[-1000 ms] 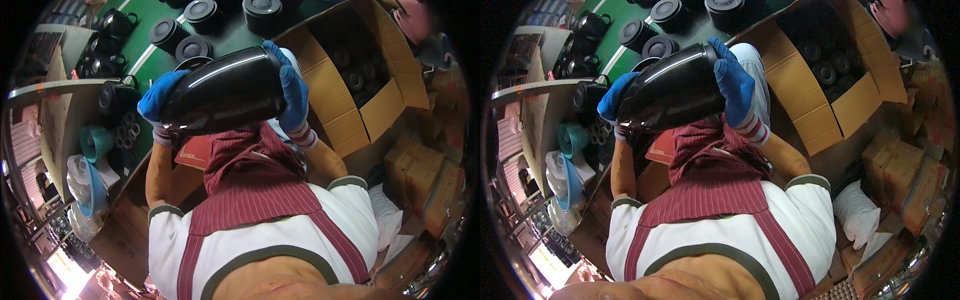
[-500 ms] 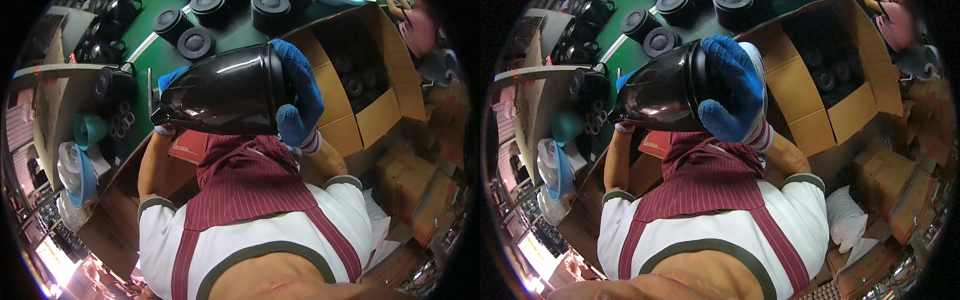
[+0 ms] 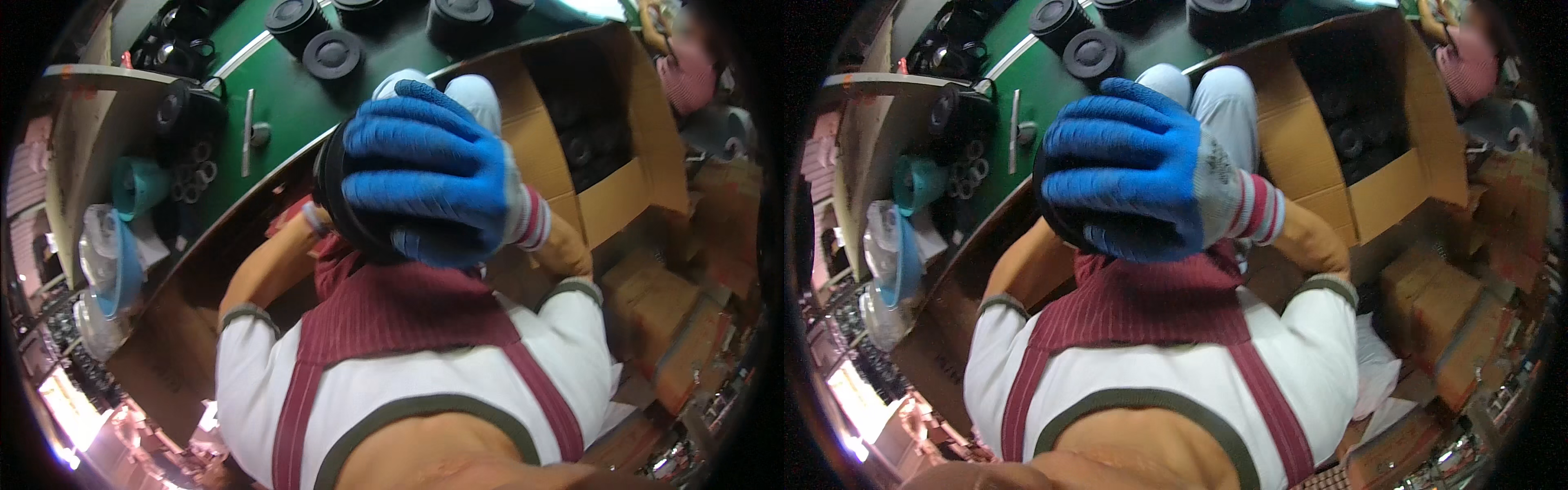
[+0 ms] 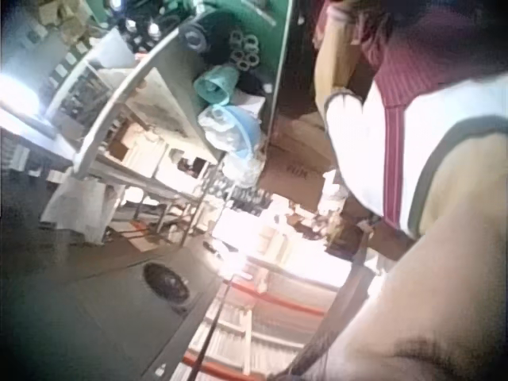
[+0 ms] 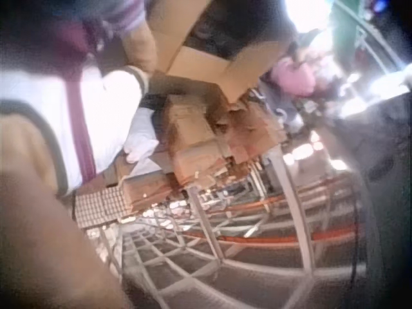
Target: The person sits on the floor and repeatedly picks up black cylindrical containers and metal lids. They place the lids onto the containers, press them down, and set the assembled units aside on a green mat.
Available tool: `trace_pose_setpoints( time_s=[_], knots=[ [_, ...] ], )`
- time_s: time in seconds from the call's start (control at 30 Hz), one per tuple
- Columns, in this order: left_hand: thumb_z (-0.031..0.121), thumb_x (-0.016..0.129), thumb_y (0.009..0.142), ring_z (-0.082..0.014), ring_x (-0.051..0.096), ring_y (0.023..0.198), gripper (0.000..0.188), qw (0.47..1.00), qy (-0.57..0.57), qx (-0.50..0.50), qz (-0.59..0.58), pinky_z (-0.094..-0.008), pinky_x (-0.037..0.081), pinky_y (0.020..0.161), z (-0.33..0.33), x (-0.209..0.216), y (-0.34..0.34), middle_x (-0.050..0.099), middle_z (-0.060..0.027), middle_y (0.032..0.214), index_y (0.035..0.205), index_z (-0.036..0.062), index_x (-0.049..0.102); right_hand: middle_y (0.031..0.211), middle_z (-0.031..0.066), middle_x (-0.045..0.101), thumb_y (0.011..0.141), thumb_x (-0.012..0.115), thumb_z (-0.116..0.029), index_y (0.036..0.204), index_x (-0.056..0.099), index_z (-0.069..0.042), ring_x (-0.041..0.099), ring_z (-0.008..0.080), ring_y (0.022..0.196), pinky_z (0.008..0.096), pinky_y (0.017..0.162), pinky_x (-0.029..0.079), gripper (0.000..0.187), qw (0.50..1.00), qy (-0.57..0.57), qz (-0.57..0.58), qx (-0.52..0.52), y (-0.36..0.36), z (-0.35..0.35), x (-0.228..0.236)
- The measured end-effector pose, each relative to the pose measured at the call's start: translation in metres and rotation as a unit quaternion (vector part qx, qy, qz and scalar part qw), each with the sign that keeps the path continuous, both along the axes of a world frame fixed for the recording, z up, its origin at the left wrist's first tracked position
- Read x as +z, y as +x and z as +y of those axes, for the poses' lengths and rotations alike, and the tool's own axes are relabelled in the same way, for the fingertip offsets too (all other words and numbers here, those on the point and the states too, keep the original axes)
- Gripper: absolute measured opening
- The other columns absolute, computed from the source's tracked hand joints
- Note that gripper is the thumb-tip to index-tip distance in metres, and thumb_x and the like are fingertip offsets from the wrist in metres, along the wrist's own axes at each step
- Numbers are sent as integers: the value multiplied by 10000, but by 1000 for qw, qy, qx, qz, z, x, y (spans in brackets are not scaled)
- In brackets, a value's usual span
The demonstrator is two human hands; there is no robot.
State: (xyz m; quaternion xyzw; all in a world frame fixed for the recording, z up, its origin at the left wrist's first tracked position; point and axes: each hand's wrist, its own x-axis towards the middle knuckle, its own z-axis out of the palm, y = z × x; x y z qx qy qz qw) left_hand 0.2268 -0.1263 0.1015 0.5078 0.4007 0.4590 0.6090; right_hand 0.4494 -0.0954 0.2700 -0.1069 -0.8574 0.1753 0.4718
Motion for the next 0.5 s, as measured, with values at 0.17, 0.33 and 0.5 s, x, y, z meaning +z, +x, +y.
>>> trace_pose_setpoints(
  time_s=[0.17,0.33,0.5],
  knots=[
    [251,807,803,-230,734,889,429,978,156,32,135,-350,591,813,32,46,-30,754,-120,1053,1170,40,739,1611,235,351,935,685,-503,1548,428,-41,428,382,1450,450,1199,345,810,989,-126,52,-53,21,6,-37],
    [219,794,804,-265,762,886,410,621,621,13,477,-359,600,831,38,142,-62,767,-146,1053,1176,52,755,1561,132,453,1058,558,-284,1563,377,-61,486,266,1407,390,1195,370,581,814,-553,168,-65,28,3,-106],
    [235,766,862,-241,762,922,367,931,253,86,250,-334,594,832,35,80,-84,771,-121,1050,1149,6,749,1653,182,285,1006,582,-471,1612,298,-77,324,329,1512,436,1224,303,777,734,-656,176,-10,39,-16,-89]
  ],
)
